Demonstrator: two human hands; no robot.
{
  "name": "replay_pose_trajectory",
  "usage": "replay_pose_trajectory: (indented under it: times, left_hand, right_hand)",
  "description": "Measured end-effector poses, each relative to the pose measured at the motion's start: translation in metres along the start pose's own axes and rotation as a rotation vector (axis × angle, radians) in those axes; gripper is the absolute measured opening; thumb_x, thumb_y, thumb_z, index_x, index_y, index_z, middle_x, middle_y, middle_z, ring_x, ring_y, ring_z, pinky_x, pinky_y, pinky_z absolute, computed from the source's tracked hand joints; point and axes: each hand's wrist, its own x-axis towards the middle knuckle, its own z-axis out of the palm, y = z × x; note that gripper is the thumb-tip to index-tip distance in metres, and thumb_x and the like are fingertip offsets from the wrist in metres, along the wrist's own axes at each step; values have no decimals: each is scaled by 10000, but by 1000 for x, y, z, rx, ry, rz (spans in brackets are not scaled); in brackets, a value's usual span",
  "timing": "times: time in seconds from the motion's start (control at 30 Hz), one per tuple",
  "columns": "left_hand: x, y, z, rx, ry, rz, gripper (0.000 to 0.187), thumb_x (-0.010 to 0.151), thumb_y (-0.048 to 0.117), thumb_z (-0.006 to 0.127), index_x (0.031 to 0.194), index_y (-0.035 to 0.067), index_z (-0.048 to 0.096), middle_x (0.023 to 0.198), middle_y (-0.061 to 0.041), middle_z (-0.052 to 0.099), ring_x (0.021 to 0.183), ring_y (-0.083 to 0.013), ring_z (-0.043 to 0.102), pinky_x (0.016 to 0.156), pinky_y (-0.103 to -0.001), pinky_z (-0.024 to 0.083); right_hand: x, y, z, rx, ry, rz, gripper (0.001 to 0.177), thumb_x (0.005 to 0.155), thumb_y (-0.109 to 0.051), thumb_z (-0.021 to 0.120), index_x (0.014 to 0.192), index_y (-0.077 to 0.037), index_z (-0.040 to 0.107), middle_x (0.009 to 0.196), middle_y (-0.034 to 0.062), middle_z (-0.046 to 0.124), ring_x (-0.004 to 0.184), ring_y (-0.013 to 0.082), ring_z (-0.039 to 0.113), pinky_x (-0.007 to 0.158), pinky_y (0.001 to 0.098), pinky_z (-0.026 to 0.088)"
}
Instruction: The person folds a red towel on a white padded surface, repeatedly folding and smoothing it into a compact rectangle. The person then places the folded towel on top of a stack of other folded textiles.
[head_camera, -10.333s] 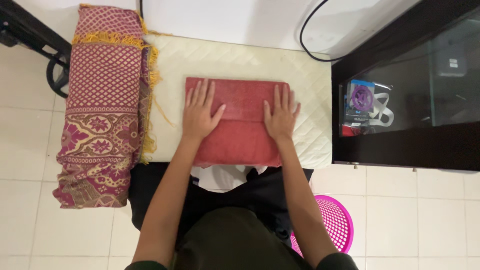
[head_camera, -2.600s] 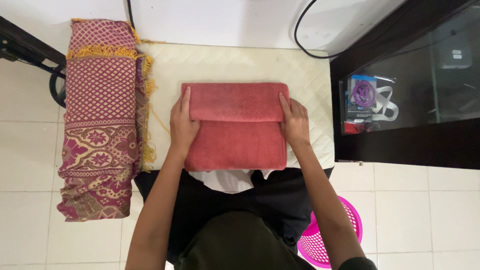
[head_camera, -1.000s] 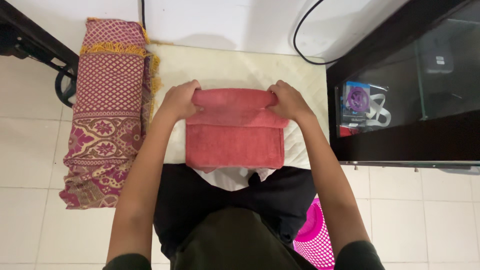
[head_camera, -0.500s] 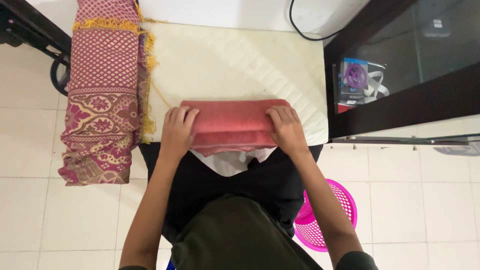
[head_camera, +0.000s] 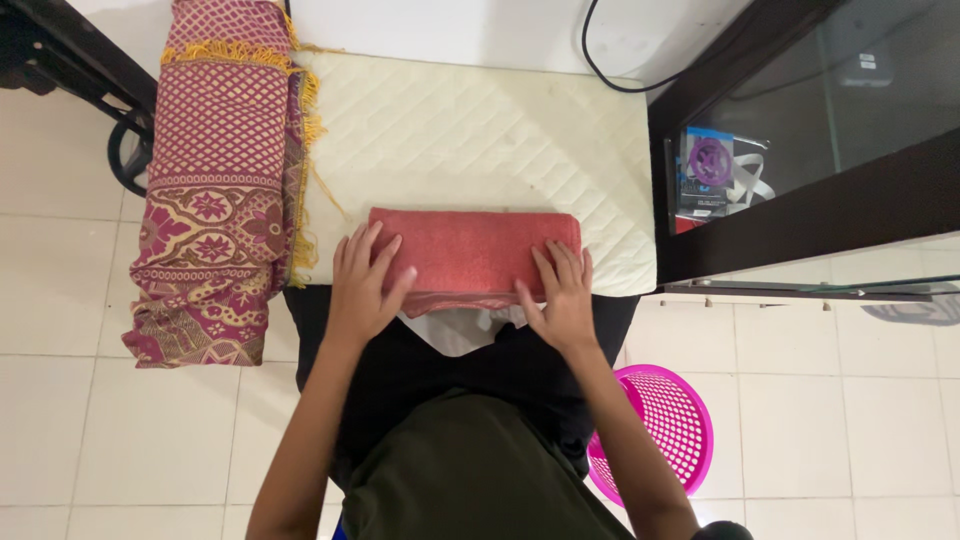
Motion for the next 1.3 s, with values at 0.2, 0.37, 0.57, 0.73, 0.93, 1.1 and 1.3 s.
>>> replay_pose_trajectory:
  times: [0.2, 0.37, 0.57, 0.73, 0.93, 1.1, 1.3]
  left_hand:
    - [33, 13, 55, -3, 25, -42, 327, 1056, 181, 569, 1339, 34, 639, 1504, -189, 502, 1452, -396, 459, 1236, -585, 332]
    - [46, 26, 82, 91, -83, -57, 449, 1042, 250, 537, 1429, 31, 598, 1548, -216, 491, 1438, -411, 432, 1176, -600, 293]
    - [33, 12, 68, 163, -29, -64, 572, 983, 387, 594, 1473, 91, 577, 1555, -229, 492, 1464, -427, 407, 1222, -624, 223]
    - [25, -4, 56, 136, -59, -156, 596, 989, 407, 595, 1505, 113, 547, 1580, -227, 441, 1462, -442, 388, 1206, -642, 208]
    - [19, -17, 39, 160, -84, -207, 595, 1019, 374, 572, 1545, 100, 516, 1628, -208, 378, 1499, -450, 336, 1212, -650, 182]
    - [22, -5, 44, 178, -33, -176, 502, 1066, 292, 547, 1510, 60, 525, 1617, -206, 419, 1505, -410, 377, 1242, -636, 199]
    - [27, 38, 82, 71, -49, -97, 452, 1078, 225, 523, 1491, 42, 523, 1591, -191, 480, 1496, -370, 439, 1259, -599, 264]
  right_hand:
    - [44, -25, 55, 133, 79, 67, 425, 1006, -223, 641, 1390, -44, 607, 1458, 224, 552, 1396, 401, 478, 1214, 585, 308]
    - [61, -35, 91, -28, -67, 66, 477, 1040, -300, 522, 1468, -94, 567, 1532, 214, 506, 1437, 413, 444, 1210, 609, 252]
    - [46, -15, 85, -120, -150, 103, 598, 1015, -445, 520, 1508, -107, 523, 1538, 221, 471, 1435, 411, 413, 1220, 626, 178]
    - [42, 17, 64, -209, -204, 232, 620, 1019, -474, 498, 1532, -127, 484, 1577, 201, 440, 1487, 394, 349, 1227, 633, 134]
    - [21, 57, 45, -169, -170, 402, 668, 1058, -488, 446, 1591, -89, 401, 1626, 241, 351, 1532, 442, 230, 1217, 645, 83]
    - [22, 34, 47, -335, -34, 325, 635, 1092, -400, 458, 1571, 14, 423, 1622, 285, 365, 1528, 460, 264, 1206, 661, 105]
    - [38, -25, 80, -47, -58, 108, 482, 1063, -238, 514, 1506, -50, 542, 1587, 205, 487, 1528, 376, 404, 1276, 607, 221]
